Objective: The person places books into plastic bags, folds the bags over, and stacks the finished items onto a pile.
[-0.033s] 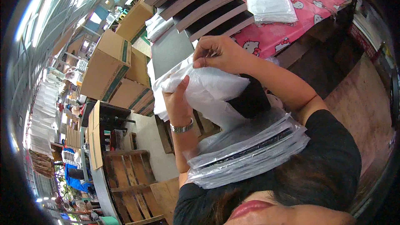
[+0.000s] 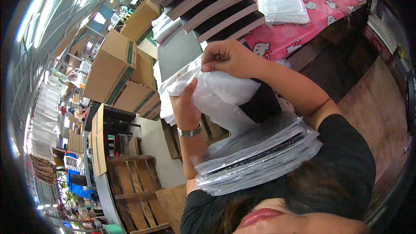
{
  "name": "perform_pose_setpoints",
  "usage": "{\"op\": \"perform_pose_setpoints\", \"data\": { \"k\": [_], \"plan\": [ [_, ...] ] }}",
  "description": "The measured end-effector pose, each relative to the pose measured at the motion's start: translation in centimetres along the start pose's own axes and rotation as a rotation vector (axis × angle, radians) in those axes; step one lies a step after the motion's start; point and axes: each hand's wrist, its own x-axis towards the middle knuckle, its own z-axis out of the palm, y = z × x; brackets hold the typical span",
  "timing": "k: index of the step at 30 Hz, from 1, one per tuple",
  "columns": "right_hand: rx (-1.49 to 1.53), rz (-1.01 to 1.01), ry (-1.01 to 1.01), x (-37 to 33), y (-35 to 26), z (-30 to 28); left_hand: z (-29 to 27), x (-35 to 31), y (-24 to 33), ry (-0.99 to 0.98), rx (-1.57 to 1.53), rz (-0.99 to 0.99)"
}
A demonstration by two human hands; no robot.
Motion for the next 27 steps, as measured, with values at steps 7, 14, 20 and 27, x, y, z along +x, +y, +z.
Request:
{"op": "perform_pose_setpoints", "data": {
  "k": [7, 14, 20, 27],
  "plan": [
    [-0.371, -0.143, 0.17, 0.0, -0.4, 1.8, -1.3, -0.3, 0.1, -0.063, 0.025, 0.173],
    [-0.489, -0.08, 0.203, 0.2, -1.6, 3.4, -1.3, -1.0, 1.2, -0.17, -0.042, 0.055],
    [-0.192, -0.037, 0.243, 0.9, -1.0, 3.2, -2.2, -1.1, 0.6, -0.067, 0.141, 0.125],
    [0.243, 0.164, -1.036, -4.7, 0.2, 0.8, -8.5, -3.2, 1.3, -0.176, -0.022, -0.173]
  ]
}}
